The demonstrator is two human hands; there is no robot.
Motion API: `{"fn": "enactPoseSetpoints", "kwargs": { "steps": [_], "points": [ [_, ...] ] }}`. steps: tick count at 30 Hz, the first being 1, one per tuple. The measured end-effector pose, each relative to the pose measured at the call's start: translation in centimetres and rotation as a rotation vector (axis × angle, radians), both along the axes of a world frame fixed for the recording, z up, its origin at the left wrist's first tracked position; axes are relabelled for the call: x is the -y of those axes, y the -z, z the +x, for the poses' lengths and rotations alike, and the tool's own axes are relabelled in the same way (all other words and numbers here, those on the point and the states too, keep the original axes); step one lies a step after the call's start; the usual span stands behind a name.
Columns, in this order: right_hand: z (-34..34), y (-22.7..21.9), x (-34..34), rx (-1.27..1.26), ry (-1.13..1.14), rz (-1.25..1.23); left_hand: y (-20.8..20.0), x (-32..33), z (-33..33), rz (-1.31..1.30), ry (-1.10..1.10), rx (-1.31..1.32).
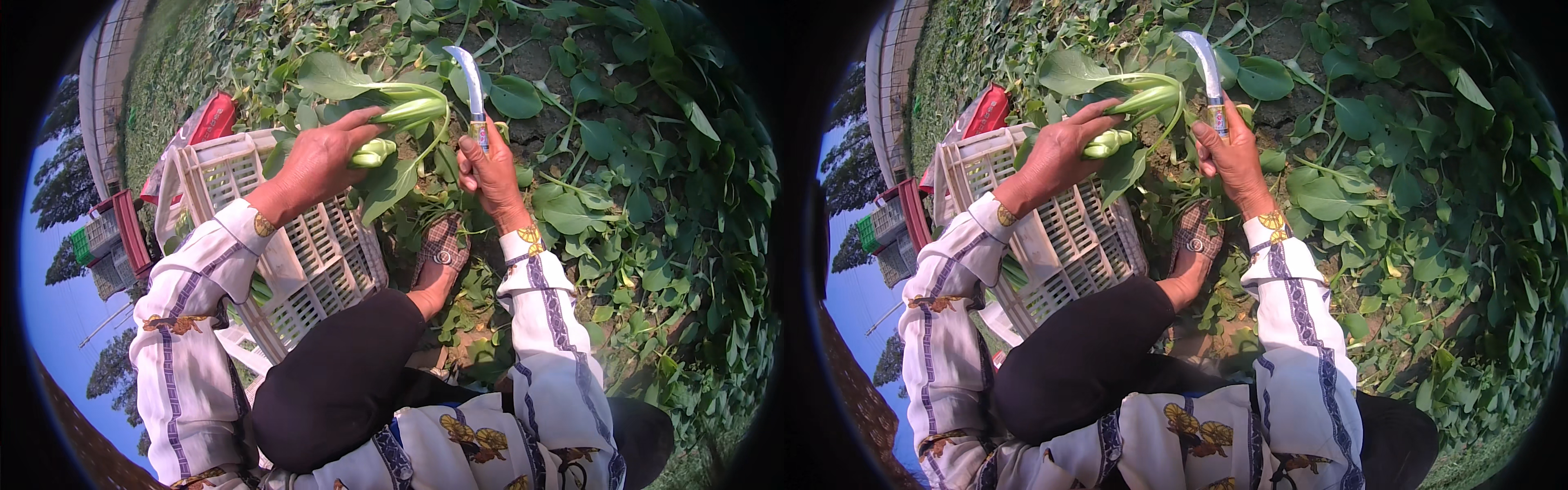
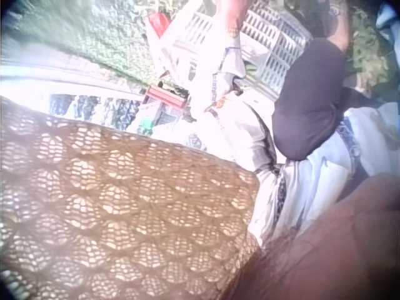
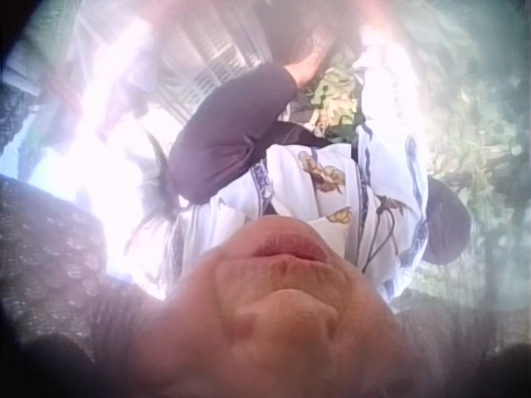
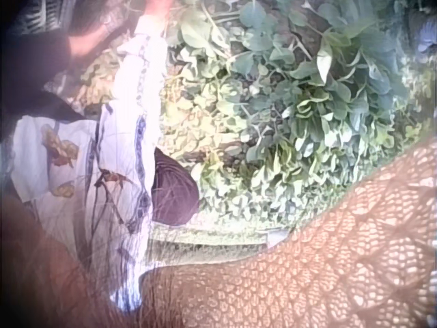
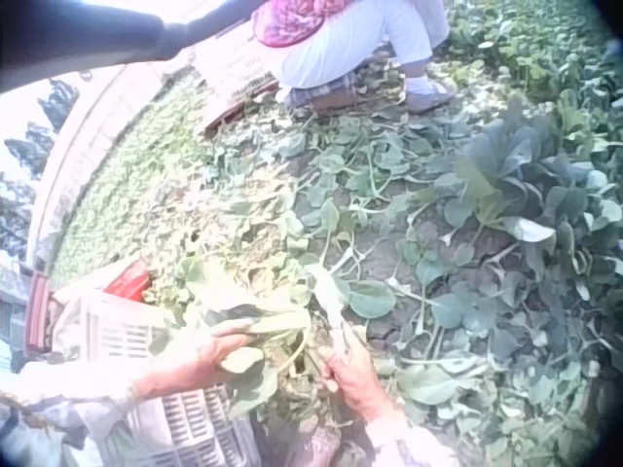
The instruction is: The person harvests leafy green vegetables in a field using a curved knife. They cut the stems, gather the vegetables, and place them into a white plastic crate. The process is repeated throughout the video.
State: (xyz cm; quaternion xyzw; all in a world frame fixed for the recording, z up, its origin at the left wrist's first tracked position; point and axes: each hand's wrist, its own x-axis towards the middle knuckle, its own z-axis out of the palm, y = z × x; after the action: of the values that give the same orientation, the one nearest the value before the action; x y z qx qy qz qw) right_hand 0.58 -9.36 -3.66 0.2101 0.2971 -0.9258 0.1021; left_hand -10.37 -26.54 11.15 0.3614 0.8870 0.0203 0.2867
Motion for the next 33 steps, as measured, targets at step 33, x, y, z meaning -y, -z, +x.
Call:
{"fn": "enactPoseSetpoints", "kwargs": {
  "steps": [33],
  "points": [
    [27.4,-40.9,3.6,0.046,0.271,0.367,-27.7,-0.3,28.1,0.808,-0.450,1.094]
  ]
}}
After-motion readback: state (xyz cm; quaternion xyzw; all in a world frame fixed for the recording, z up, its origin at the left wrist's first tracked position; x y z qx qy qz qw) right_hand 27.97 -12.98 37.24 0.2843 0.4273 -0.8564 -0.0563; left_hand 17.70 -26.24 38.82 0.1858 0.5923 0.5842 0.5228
